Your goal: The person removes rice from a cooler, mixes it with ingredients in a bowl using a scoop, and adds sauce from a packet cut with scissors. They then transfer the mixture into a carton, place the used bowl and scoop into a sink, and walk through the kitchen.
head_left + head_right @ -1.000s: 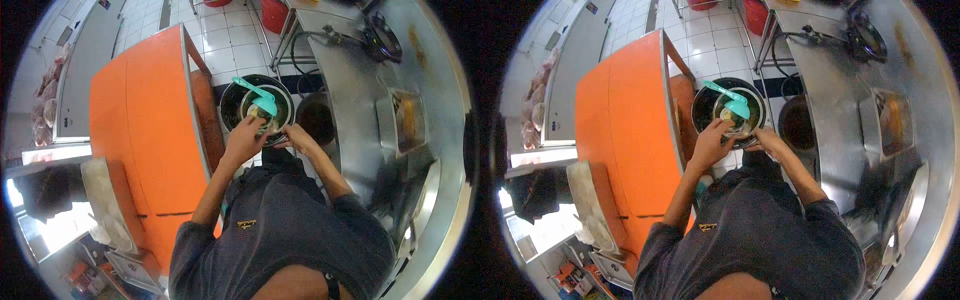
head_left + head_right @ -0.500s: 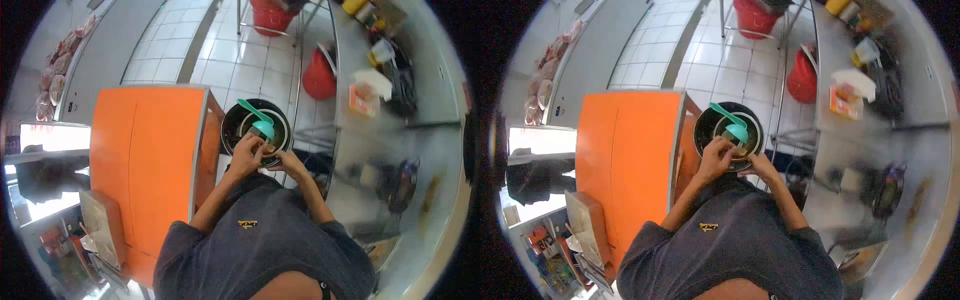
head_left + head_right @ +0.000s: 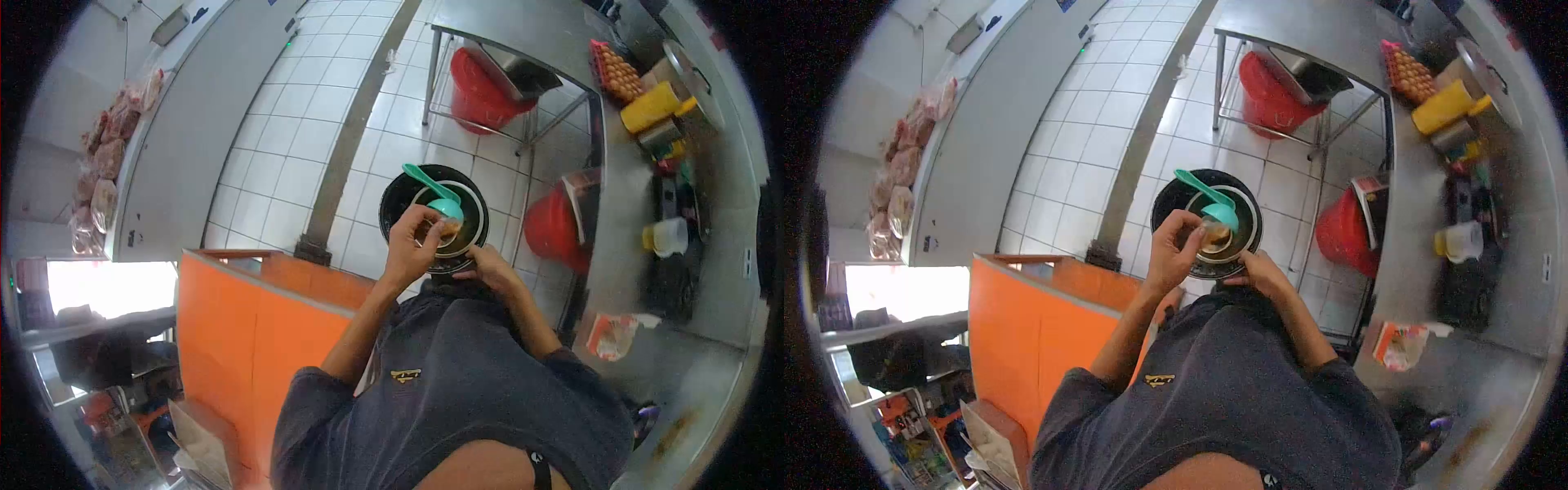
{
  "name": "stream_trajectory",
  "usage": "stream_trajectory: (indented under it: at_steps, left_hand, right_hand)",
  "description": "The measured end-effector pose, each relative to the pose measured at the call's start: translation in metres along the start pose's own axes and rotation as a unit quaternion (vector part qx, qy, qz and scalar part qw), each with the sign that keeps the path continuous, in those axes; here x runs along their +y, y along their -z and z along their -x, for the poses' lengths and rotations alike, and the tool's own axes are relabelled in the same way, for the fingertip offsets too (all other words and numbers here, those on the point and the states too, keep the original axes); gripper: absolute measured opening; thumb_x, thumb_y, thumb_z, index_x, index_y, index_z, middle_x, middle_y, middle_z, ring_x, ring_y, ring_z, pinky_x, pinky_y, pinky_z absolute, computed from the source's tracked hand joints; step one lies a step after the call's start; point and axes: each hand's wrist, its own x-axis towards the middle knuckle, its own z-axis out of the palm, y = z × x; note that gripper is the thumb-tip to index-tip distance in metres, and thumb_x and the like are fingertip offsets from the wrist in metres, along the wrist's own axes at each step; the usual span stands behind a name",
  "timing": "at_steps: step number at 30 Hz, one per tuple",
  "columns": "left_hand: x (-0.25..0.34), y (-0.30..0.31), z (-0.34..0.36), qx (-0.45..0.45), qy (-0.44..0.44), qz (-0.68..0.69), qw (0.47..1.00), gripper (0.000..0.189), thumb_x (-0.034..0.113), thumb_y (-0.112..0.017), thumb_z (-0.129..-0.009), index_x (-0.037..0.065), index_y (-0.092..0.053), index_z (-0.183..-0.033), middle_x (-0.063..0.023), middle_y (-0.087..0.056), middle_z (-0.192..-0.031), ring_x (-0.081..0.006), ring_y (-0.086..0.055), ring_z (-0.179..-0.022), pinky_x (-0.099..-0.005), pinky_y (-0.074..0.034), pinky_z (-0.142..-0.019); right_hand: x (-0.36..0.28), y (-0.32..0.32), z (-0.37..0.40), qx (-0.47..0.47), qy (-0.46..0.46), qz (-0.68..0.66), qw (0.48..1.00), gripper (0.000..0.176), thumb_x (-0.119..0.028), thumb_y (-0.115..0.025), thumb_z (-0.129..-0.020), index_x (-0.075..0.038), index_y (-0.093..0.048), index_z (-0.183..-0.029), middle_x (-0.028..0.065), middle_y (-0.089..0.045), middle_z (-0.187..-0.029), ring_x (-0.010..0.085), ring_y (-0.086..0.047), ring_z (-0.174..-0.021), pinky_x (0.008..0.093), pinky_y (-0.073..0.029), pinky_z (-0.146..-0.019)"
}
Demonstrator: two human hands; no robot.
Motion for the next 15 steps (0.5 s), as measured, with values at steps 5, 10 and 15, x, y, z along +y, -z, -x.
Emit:
stream_trajectory:
  at_steps: [5, 10, 15]
  left_hand:
    - [-0.013, 0.046, -0.132, 0.065, -0.036, -0.003, 0.997, 0.004, -0.001, -0.061, -0.089, 0.001, -0.06, -0.092, -0.0052, -0.058, -0.085, -0.0081, -0.058, -0.071, -0.0225, -0.046, -0.061]
    - [-0.015, 0.116, -0.25, 0.177, 0.058, 0.043, 0.982, 0.007, 0.007, -0.058, -0.095, 0.002, -0.061, -0.099, -0.0011, -0.062, -0.077, -0.005, -0.057, -0.069, -0.0197, -0.046, -0.06]
    - [-0.011, 0.181, -0.365, 0.277, 0.066, 0.113, 0.952, 0.008, 0.01, -0.061, -0.094, 0.002, -0.061, -0.096, -0.0031, -0.061, -0.077, -0.0081, -0.055, -0.068, -0.0232, -0.043, -0.061]
  right_hand:
    - [-0.115, -0.029, -0.104, -0.012, -0.011, 0.033, 0.999, 0.037, -0.018, -0.045, -0.097, 0.009, -0.053, -0.121, 0.0164, -0.063, -0.112, 0.0243, -0.065, -0.101, 0.0349, -0.062, -0.079]
    - [-0.226, -0.056, -0.223, -0.052, -0.039, 0.071, 0.995, 0.036, -0.018, -0.045, -0.097, 0.011, -0.054, -0.118, 0.0171, -0.064, -0.108, 0.0246, -0.067, -0.095, 0.0341, -0.063, -0.077]
    - [-0.328, -0.089, -0.338, -0.109, -0.035, 0.056, 0.992, 0.044, -0.02, -0.045, -0.097, 0.018, -0.051, -0.118, 0.0224, -0.063, -0.109, 0.0282, -0.068, -0.089, 0.0303, -0.063, -0.073]
